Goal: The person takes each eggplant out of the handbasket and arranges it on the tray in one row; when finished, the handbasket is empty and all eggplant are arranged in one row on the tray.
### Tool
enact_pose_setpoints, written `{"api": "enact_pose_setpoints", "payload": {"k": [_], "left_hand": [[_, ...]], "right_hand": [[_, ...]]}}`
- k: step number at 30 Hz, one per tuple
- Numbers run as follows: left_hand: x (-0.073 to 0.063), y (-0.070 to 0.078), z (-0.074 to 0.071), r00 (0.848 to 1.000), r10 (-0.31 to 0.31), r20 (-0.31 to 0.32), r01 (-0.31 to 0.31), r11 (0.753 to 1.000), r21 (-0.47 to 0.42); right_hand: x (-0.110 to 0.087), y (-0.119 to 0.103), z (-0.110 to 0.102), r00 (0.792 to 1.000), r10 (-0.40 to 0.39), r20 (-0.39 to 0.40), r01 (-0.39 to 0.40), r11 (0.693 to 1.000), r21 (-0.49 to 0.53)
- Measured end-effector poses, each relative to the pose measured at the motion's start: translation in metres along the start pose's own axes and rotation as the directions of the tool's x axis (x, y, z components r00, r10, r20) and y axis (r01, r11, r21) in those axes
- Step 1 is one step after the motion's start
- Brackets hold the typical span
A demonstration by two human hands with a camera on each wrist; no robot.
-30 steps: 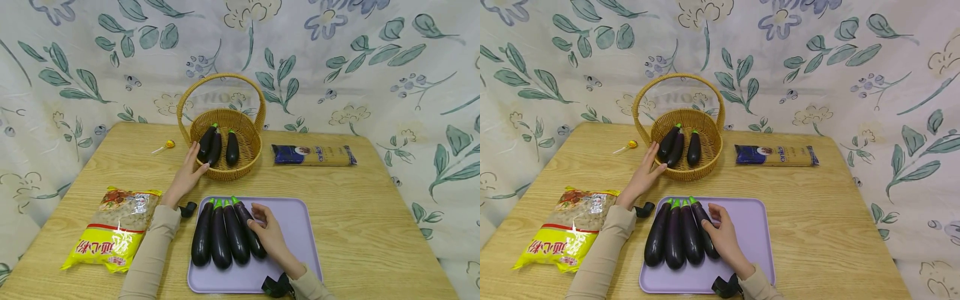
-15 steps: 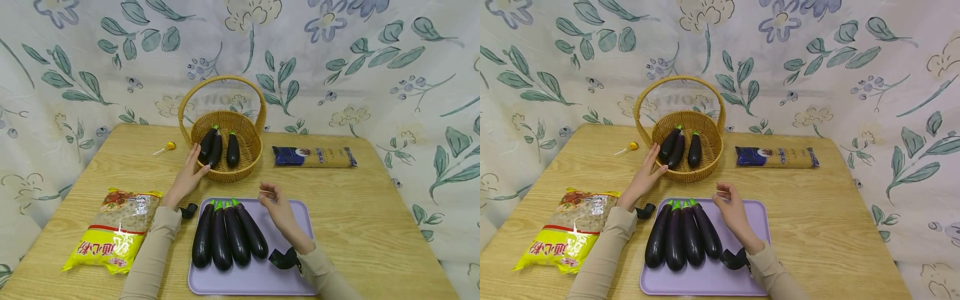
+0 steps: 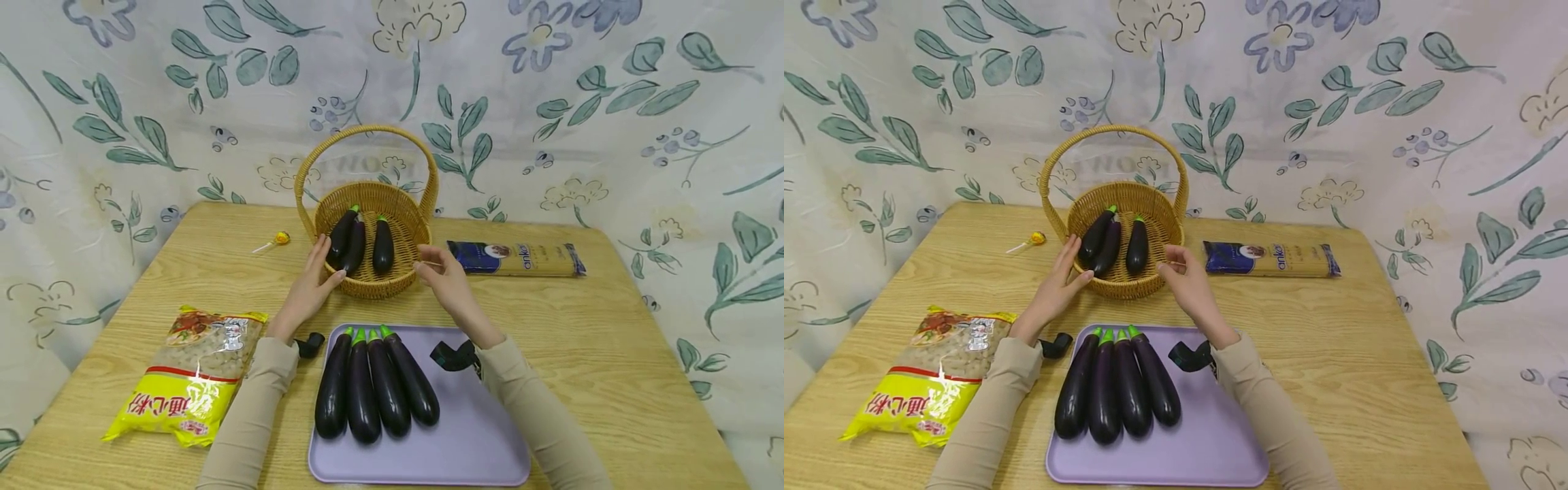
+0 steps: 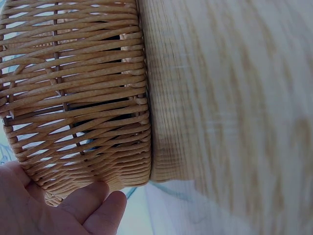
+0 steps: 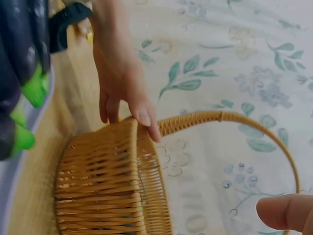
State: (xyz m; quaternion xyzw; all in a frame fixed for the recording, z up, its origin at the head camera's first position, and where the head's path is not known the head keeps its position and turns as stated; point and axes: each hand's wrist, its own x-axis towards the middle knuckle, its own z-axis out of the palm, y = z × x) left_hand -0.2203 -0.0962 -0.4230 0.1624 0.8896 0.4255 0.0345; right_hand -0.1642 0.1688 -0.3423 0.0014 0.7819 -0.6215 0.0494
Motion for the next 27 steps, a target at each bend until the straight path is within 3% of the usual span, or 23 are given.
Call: {"api": "enact_pose_setpoints", "payload": {"k": [15,27], "left_hand": [[0.0,-0.001,0.0,1.0,0.019,-0.012,-0.019,1.0,0.009],[-0.001,0.0,0.0,1.0,0.015,-0.015,-0.015,1.0,0.002]], "right_hand": [[0.06,-0.021,0.017,0.99,0.133,0.046,-0.128,0.987,-0.096],[0.099,-0.023,0.024,0.97,0.241,0.025,-0.238,0.967,-0.09]]}}
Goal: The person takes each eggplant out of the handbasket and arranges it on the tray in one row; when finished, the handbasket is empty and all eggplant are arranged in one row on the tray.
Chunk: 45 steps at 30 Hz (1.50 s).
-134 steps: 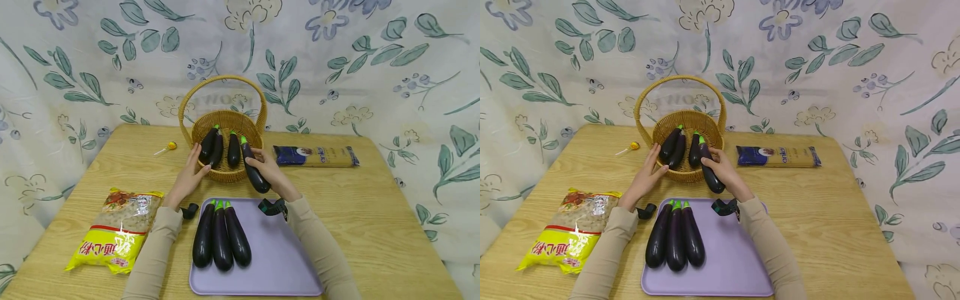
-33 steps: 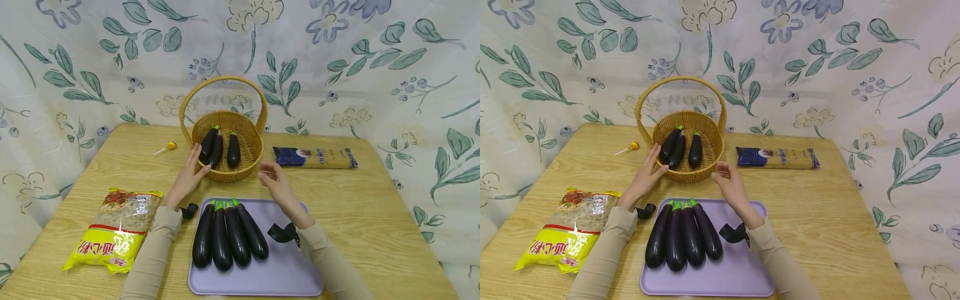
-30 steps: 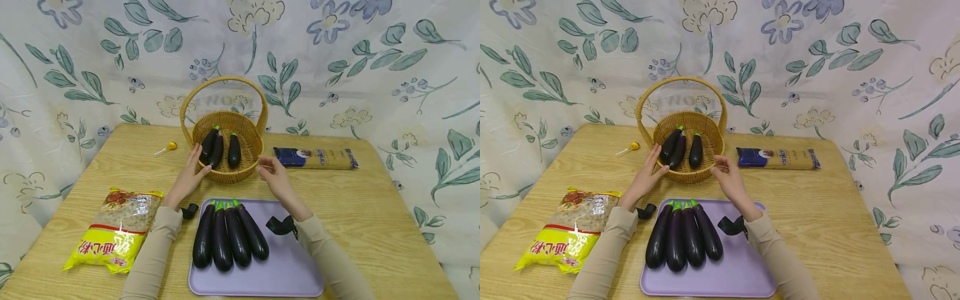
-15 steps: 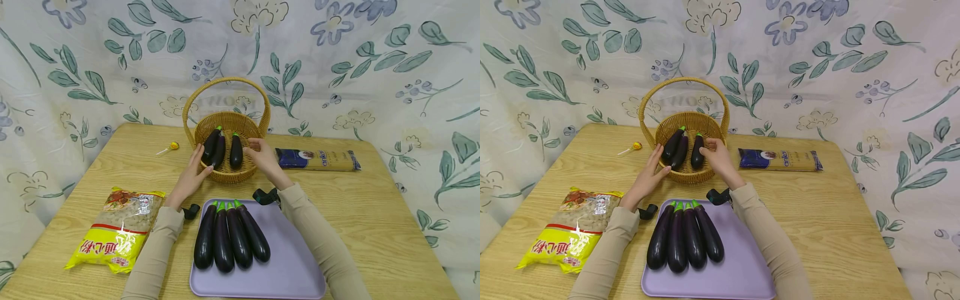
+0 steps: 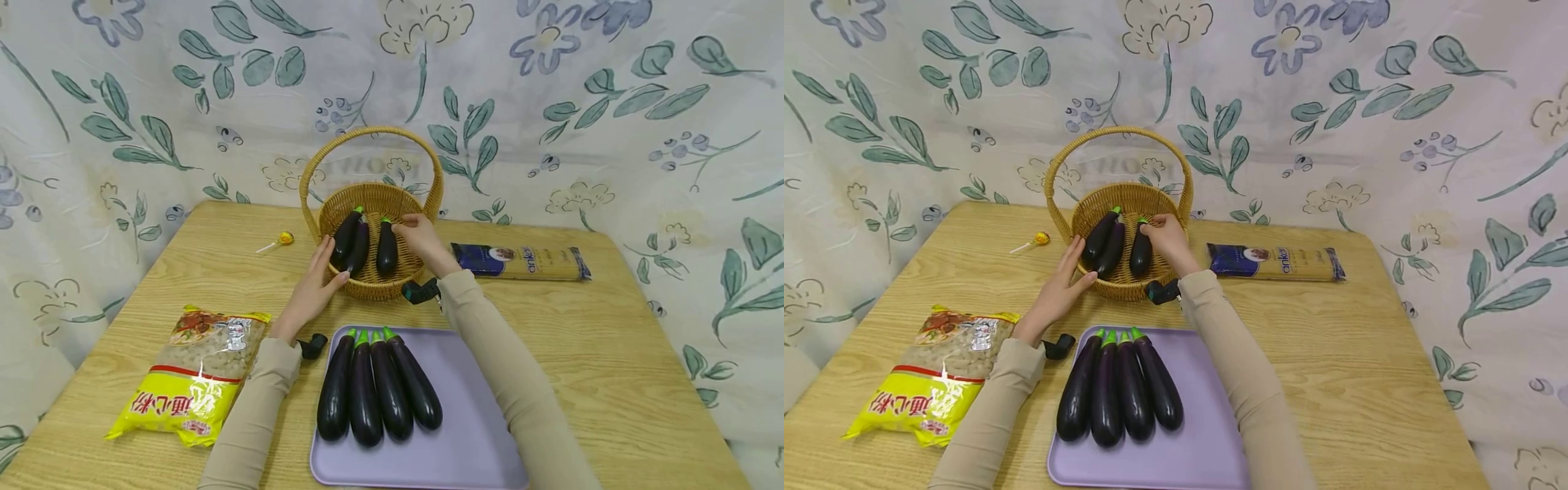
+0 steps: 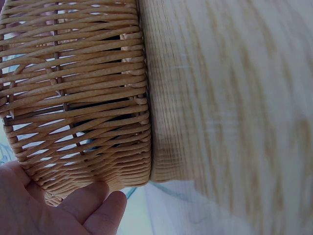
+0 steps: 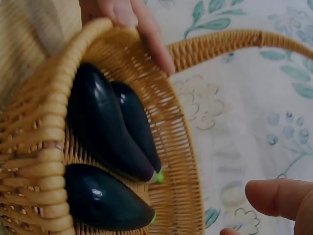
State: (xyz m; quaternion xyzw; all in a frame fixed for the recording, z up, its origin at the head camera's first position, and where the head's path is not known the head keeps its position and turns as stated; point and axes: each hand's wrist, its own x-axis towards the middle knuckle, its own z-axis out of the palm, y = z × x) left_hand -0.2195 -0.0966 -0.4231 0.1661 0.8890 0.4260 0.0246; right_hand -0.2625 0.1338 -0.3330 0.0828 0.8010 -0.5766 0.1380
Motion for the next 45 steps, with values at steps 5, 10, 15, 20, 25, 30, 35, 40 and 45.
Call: {"api": "enact_pose_setpoints", "payload": {"k": [5,10,15,20,25,30,35,40,45], "left_hand": [[0.0,0.0,0.0,1.0,-0.001,0.005,0.001,1.0,-0.003],[0.0,-0.001,-0.001,1.0,0.002,0.005,-0.002,1.0,-0.005],[-0.001,-0.001,-0.001,1.0,-0.001,-0.002,0.001,1.0,-0.009],[-0.002,-0.003,0.001,1.0,-0.005,-0.002,0.005,1.0,-0.008],[-0.001,-0.005,0.001,1.0,-0.006,-0.009,0.005,1.0,-0.013],[-0.002,-0.004,0.0,1.0,-0.007,-0.015,0.007,1.0,-0.022],[-0.002,-0.003,0.001,1.0,-0.004,-0.01,0.003,1.0,-0.027],[0.0,-0.004,0.002,1.0,0.002,-0.013,-0.002,1.0,-0.019],[0.0,-0.005,0.001,1.0,0.003,-0.02,-0.003,1.0,-0.007]], "right_hand": [[0.008,-0.002,0.004,0.999,0.035,-0.027,-0.035,0.999,-0.015],[0.015,-0.003,0.009,0.998,0.05,-0.039,-0.052,0.997,-0.049],[0.024,0.001,0.013,0.996,0.075,-0.055,-0.08,0.991,-0.108],[0.028,0.008,0.017,0.994,0.095,-0.054,-0.101,0.987,-0.127],[0.03,0.008,0.02,0.994,0.103,-0.042,-0.107,0.988,-0.112],[0.032,0.001,0.02,0.995,0.088,-0.046,-0.093,0.989,-0.116],[0.036,-0.001,0.021,0.994,0.094,-0.047,-0.099,0.986,-0.136],[0.042,0.003,0.024,0.994,0.095,-0.056,-0.103,0.982,-0.157],[0.048,0.007,0.03,0.993,0.099,-0.07,-0.108,0.984,-0.143]]}}
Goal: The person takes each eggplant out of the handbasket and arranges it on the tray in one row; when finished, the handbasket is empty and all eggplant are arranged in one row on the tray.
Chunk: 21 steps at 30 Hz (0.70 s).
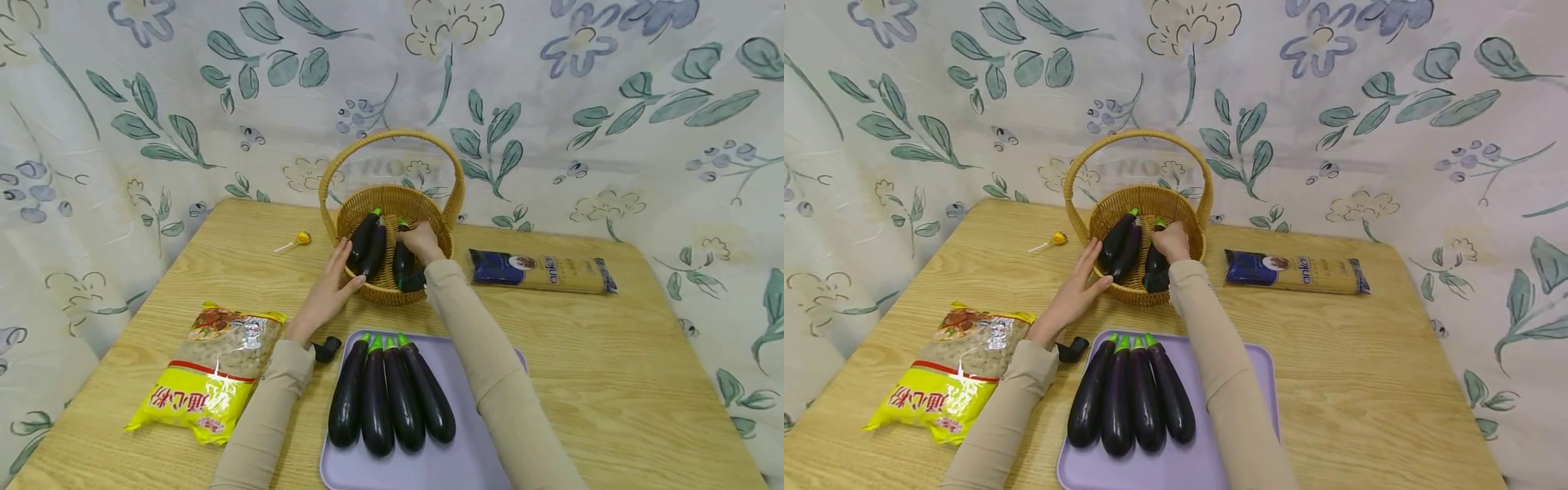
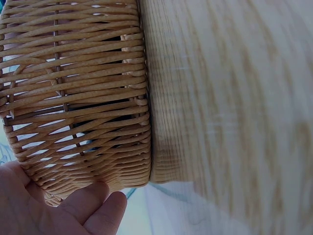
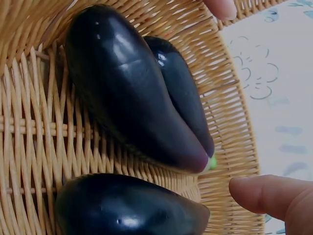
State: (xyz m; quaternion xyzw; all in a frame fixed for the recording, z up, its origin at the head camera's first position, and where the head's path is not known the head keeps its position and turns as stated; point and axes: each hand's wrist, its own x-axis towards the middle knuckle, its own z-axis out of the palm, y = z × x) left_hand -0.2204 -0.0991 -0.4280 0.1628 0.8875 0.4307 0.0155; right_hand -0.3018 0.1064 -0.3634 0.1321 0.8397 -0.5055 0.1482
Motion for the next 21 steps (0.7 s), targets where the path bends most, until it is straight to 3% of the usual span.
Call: {"api": "enact_pose_setpoints", "payload": {"k": [15,21], "left_hand": [[-0.002,0.002,0.002,1.0,0.008,0.011,-0.008,1.0,-0.004],[-0.002,0.0,0.0,1.0,0.002,0.001,-0.002,1.0,-0.005]], "right_hand": [[0.014,0.008,0.007,0.999,0.031,0.018,-0.03,0.998,-0.064],[0.018,0.007,0.011,1.0,0.008,0.031,-0.005,0.996,-0.09]]}}
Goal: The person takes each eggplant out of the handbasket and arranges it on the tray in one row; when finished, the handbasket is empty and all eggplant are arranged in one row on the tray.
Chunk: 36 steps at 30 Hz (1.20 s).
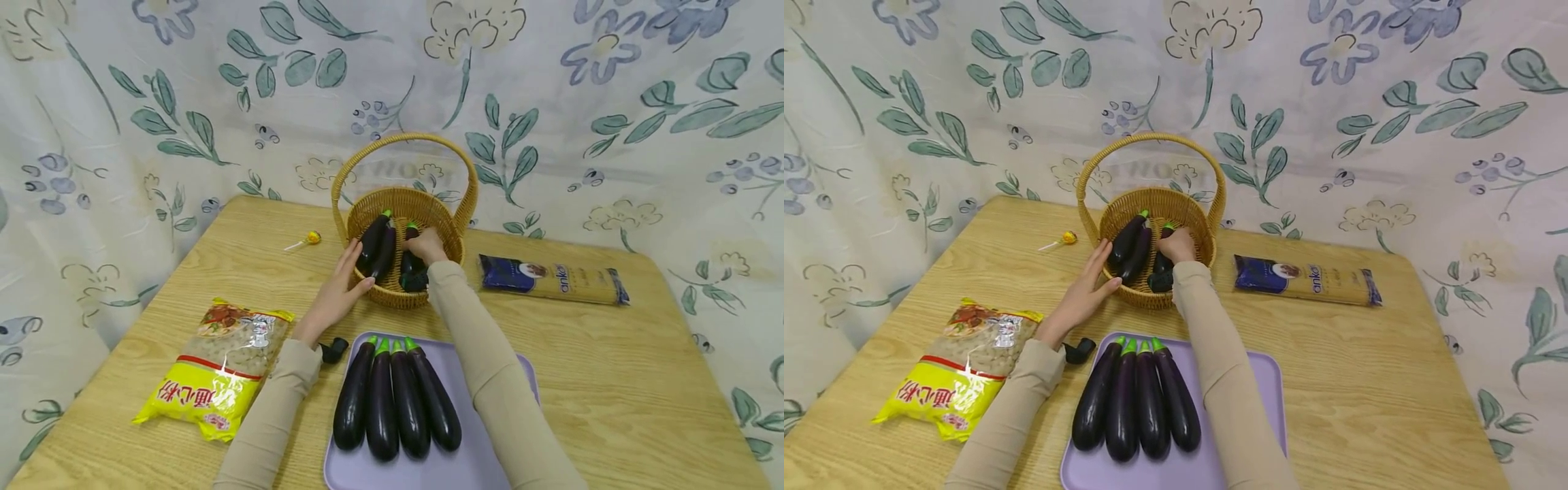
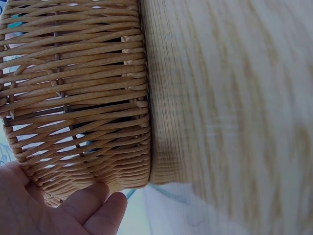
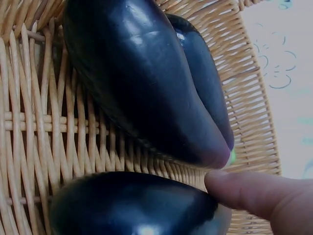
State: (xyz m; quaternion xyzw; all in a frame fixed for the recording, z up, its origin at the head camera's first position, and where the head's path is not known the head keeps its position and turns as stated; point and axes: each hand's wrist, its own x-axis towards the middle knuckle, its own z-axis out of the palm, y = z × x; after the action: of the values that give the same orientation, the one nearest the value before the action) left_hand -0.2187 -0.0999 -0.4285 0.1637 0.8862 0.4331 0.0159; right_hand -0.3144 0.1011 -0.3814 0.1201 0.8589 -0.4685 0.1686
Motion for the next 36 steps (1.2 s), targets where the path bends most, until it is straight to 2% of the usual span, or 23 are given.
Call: {"api": "enact_pose_setpoints", "payload": {"k": [5,17,22,30,36], "left_hand": [[0.001,0.002,0.0,1.0,0.003,0.008,-0.003,1.0,0.001],[0.001,0.001,-0.001,1.0,-0.005,0.011,0.005,1.0,-0.001],[-0.001,0.002,-0.002,1.0,-0.01,0.016,0.011,1.0,-0.01],[-0.002,0.004,-0.002,1.0,-0.009,0.019,0.009,1.0,-0.012],[-0.001,0.004,-0.001,1.0,-0.002,0.014,0.002,1.0,-0.002]], "right_hand": [[-0.004,-0.002,-0.006,1.0,0.006,0.024,-0.007,0.999,0.045],[-0.029,-0.015,-0.03,0.991,-0.115,0.067,0.095,0.965,0.246],[-0.039,-0.011,-0.038,0.984,-0.144,0.105,0.099,0.931,0.352],[-0.068,0.003,-0.056,0.963,-0.211,0.17,0.095,0.85,0.518],[-0.093,0.024,-0.068,0.948,-0.247,0.201,0.096,0.824,0.558]]}}
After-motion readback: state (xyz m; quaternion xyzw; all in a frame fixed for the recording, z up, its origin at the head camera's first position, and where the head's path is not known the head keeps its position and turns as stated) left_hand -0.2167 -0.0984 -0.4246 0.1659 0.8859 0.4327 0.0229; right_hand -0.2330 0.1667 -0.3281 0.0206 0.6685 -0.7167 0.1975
